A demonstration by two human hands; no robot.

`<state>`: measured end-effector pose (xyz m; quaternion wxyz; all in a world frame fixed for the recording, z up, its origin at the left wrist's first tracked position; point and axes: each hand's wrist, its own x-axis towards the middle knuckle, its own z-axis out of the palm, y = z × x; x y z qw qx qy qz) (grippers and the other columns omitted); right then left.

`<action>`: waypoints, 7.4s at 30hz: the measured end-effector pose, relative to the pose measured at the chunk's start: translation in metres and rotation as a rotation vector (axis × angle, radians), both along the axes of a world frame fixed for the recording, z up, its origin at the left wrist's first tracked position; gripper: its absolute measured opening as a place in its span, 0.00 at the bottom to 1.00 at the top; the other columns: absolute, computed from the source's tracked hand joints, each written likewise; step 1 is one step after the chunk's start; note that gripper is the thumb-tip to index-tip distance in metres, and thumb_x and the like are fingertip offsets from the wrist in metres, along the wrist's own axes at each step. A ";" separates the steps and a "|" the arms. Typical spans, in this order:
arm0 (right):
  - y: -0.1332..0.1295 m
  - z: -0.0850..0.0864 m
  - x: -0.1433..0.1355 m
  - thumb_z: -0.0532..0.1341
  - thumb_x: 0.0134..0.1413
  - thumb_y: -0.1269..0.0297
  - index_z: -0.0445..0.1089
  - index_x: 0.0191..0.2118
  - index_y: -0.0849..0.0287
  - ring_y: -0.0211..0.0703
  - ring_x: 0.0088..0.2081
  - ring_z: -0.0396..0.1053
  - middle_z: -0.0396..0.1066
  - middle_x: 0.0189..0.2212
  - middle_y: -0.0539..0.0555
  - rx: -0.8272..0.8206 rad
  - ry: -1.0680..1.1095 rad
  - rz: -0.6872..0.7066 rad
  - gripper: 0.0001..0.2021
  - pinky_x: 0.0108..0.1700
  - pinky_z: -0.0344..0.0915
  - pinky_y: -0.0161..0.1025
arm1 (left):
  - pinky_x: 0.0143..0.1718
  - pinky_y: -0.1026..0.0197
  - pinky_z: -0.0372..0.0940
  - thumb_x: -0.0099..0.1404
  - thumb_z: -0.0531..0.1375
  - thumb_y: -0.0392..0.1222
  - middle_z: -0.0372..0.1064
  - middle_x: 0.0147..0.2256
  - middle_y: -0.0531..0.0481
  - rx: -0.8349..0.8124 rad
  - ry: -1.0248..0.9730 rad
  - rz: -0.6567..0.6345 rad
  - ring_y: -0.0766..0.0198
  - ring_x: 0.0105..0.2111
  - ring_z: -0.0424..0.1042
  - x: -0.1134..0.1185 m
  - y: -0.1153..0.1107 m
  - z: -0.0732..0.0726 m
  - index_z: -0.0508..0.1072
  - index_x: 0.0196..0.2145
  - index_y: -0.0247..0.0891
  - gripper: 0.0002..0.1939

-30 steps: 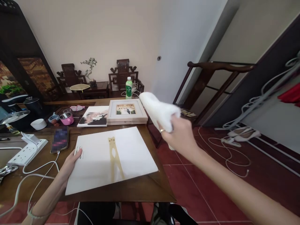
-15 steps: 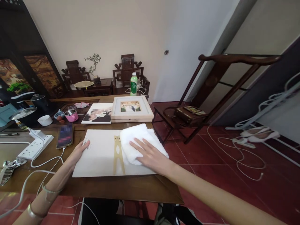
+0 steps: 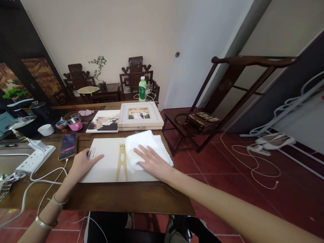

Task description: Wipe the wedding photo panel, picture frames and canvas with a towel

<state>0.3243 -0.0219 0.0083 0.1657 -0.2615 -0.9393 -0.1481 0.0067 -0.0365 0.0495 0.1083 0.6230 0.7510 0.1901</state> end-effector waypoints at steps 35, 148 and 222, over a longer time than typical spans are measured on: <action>0.058 0.029 -0.011 0.50 0.41 0.89 0.66 0.53 0.65 0.61 0.67 0.40 0.48 0.66 0.67 -0.378 -0.195 -0.127 0.31 0.60 0.51 0.65 | 0.65 0.45 0.43 0.70 0.47 0.48 0.46 0.66 0.36 0.112 0.035 -0.478 0.52 0.67 0.43 -0.006 0.007 -0.037 0.58 0.62 0.31 0.28; -0.083 0.050 -0.015 0.53 0.39 0.83 0.76 0.41 0.56 0.65 0.65 0.46 0.58 0.62 0.59 -0.676 -0.143 -0.170 0.25 0.60 0.52 0.67 | 0.65 0.48 0.47 0.70 0.43 0.42 0.54 0.63 0.35 0.215 -0.091 -0.457 0.55 0.65 0.51 -0.008 0.022 -0.049 0.62 0.60 0.27 0.26; -0.065 0.054 -0.096 0.58 0.51 0.74 0.72 0.52 0.61 0.75 0.66 0.36 0.43 0.67 0.69 -0.577 -0.318 -0.087 0.21 0.60 0.42 0.70 | 0.65 0.46 0.48 0.69 0.43 0.39 0.53 0.64 0.37 0.209 -0.059 -0.483 0.54 0.65 0.49 -0.006 0.020 -0.050 0.61 0.61 0.30 0.25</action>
